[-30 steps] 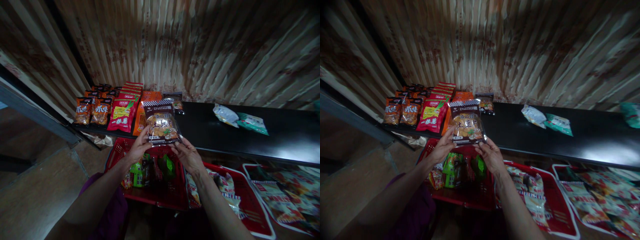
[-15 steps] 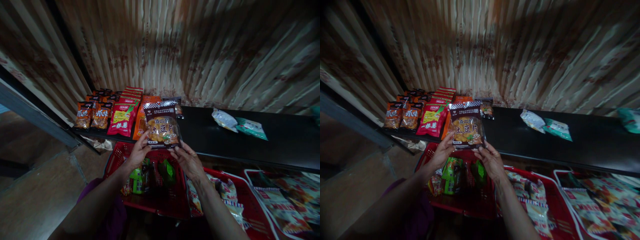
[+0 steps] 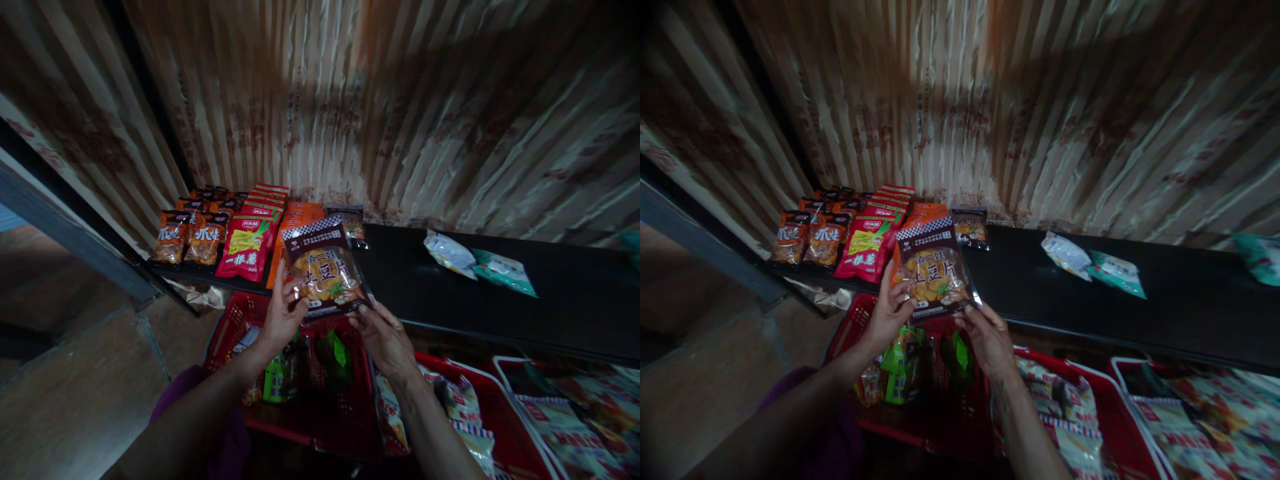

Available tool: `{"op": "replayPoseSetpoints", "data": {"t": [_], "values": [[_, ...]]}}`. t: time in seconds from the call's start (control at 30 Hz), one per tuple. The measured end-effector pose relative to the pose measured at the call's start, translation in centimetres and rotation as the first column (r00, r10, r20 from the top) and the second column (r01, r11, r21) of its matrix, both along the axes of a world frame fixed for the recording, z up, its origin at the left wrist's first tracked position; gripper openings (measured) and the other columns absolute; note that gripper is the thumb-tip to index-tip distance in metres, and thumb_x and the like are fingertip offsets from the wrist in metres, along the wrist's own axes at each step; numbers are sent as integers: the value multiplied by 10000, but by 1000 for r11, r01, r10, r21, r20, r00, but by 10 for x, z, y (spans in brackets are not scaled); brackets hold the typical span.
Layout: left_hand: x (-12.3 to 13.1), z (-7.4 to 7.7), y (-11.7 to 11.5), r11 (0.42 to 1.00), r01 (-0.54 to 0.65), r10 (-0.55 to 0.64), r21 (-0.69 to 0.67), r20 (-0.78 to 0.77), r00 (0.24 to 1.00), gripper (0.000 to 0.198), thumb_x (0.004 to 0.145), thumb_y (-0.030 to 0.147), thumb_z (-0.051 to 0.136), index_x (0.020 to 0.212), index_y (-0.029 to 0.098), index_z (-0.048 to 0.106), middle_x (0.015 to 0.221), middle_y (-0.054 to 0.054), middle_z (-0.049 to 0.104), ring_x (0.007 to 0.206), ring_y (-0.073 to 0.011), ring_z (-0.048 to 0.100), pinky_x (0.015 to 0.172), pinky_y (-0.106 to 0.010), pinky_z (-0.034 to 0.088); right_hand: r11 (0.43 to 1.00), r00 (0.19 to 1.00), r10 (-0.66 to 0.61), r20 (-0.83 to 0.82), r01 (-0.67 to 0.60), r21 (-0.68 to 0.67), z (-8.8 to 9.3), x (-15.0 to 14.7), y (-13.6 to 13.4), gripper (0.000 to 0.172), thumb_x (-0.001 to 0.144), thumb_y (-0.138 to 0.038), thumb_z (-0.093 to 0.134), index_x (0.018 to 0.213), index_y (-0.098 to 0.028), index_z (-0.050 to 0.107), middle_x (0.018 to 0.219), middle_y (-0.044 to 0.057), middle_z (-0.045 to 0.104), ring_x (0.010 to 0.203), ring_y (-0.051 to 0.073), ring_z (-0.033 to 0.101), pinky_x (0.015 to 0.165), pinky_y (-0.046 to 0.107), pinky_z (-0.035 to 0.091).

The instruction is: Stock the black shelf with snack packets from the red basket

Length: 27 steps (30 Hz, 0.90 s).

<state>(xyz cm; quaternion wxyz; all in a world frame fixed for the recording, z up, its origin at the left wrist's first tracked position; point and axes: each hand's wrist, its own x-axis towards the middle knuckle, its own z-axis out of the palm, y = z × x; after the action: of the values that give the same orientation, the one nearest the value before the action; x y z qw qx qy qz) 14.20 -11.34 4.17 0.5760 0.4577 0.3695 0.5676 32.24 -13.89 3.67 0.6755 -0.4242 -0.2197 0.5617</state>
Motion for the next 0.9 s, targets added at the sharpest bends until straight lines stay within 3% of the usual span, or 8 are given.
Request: {"op": "replayPoseSetpoints", "data": {"t": [0.13, 0.23, 0.27, 0.37, 0.47, 0.57, 0.67, 0.9], "values": [[4, 0, -2, 998, 59, -59, -4, 15, 998, 747, 769, 249, 655, 1421, 257, 291, 1297, -108, 536, 1120, -229, 558, 954, -353, 442, 995, 992, -38, 118, 27, 96, -2, -2, -2, 202, 565, -270, 831, 747, -253, 745, 782, -12, 718, 654, 120, 643, 574, 223, 559], [5, 4, -3, 995, 97, -95, -23, 78, 992, 727, 758, 285, 677, 1401, 230, 343, 1328, -104, 524, 1212, -259, 491, 1001, -368, 406, 970, 914, -83, 397, -18, 244, 3, -5, -12, 193, 710, -262, 727, 903, -271, 740, 870, 10, 680, 750, 134, 621, 614, 237, 532], [4, 5, -4, 994, 109, -106, -26, 103, 989, 735, 758, 296, 681, 1405, 235, 338, 1353, -99, 505, 1253, -260, 451, 1029, -374, 378, 951, 845, -121, 522, -52, 305, 7, -6, -17, 214, 745, -235, 690, 952, -274, 730, 863, 16, 662, 754, 134, 609, 612, 235, 519], [4, 6, -9, 983, 179, -166, -44, 206, 964, 676, 792, 358, 647, 1396, 259, 359, 1449, -60, 400, 1363, -229, 295, 1111, -364, 252, 855, 536, -301, 788, -214, 472, 21, -11, -34, 382, 787, -108, 611, 1108, -307, 667, 839, 21, 618, 740, 127, 576, 607, 229, 485], [5, 5, -12, 956, 286, -243, -64, 374, 895, 609, 813, 476, 583, 1359, 259, 422, 1467, -40, 374, 1384, -226, 249, 1129, -377, 202, 774, 293, -442, 848, -354, 525, 29, -19, -47, 552, 798, -40, 560, 1271, -323, 539, 895, 43, 595, 792, 143, 574, 657, 253, 489], [8, 8, -12, 914, 399, -314, -68, 505, 804, 645, 796, 594, 520, 1320, 221, 478, 1384, -79, 484, 1343, -262, 333, 1106, -410, 248, 762, 120, -503, 856, -406, 505, 25, -28, -49, 591, 802, -31, 549, 1324, -299, 485, 885, 57, 565, 794, 159, 564, 661, 273, 494], [7, 12, -10, 888, 451, -336, -88, 546, 768, 652, 774, 609, 539, 1256, 170, 544, 1274, -115, 580, 1274, -286, 431, 1067, -407, 312, 756, 34, -517, 856, -452, 474, 19, -36, -47, 592, 802, -24, 542, 1334, -275, 477, 853, 56, 559, 767, 167, 547, 649, 288, 493], [-1, 7, -12, 898, 398, -259, -187, 507, 822, 464, 752, 364, 666, 1163, 156, 610, 1112, -95, 674, 1089, -264, 590, 970, -361, 412, 757, -51, -518, 854, -492, 430, 18, -54, -48, 442, 824, -49, 524, 1231, -217, 571, 810, 58, 587, 740, 172, 530, 634, 289, 480]]}}
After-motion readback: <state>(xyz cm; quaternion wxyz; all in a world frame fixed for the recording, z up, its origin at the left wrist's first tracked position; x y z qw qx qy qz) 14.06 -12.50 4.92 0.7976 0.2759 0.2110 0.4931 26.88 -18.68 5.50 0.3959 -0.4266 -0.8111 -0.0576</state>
